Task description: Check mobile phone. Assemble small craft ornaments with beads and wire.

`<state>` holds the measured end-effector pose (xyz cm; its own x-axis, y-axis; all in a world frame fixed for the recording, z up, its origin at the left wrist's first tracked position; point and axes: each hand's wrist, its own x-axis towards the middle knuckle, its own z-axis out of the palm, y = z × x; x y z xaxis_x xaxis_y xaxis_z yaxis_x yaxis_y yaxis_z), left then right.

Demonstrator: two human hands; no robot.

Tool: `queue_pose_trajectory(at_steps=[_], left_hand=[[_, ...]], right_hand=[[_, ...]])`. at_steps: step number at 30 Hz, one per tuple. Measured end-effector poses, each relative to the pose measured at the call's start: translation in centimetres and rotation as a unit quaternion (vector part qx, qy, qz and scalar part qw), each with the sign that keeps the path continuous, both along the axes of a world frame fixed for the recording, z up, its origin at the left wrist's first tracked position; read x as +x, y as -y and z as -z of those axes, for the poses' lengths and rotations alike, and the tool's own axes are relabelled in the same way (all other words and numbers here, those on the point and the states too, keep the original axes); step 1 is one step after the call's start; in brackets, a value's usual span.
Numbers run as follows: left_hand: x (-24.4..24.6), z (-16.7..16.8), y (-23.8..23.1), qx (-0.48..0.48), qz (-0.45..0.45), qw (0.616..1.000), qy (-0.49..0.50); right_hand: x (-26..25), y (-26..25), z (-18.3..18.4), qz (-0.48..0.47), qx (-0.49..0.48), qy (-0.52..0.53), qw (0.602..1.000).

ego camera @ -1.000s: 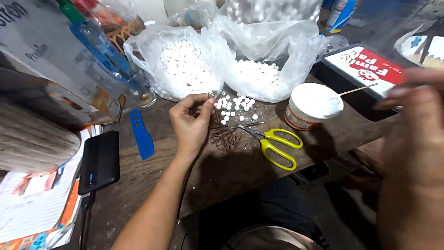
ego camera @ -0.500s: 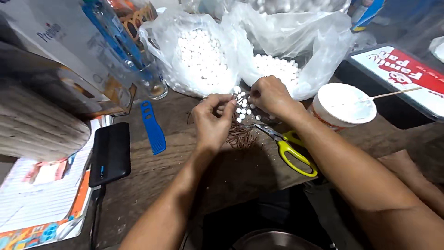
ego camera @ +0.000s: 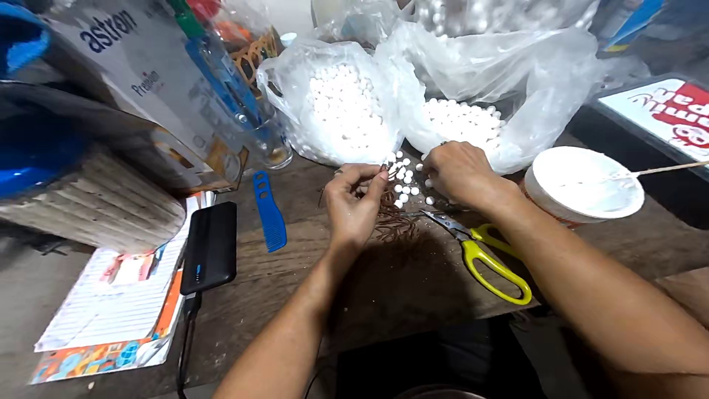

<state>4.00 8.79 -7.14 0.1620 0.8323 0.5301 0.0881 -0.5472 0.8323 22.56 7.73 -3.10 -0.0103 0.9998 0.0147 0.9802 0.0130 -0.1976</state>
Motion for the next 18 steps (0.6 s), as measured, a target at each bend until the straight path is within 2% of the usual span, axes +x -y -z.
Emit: queue_pose_trajectory(at_steps=[8,10,12,14,16,18], left_hand=[[0.0,0.0,0.1,0.028,0.006,1.000,0.003],[0.0,0.1,0.2,0.037,0.010,0.999,-0.006],[0.0,0.5,0.1,0.054,0.011,0.998,-0.012],[0.1,0.8,0.1,0.070,0.003,0.997,-0.026],[0.0,0.6,0.1,0.079,-0.003,0.996,-0.042],[0.2,0.8,0.0,0.095,-0.016,0.995,-0.041]], right_hand=[[1.2,0.0,1.4,-0.022,0.031,-0.027,0.999],[1.9,0.1,1.6,-0.039,0.080,-0.079,0.993],[2.2,0.6,1.3,-0.043,0.134,-0.186,0.972],[2.1,0.9,1.0,-0.038,0.180,-0.329,0.926],[1.5,1.1,0.5,-0.034,0.167,-0.516,0.839],[1.0,1.2,0.2,-0.016,0.121,-0.636,0.762]])
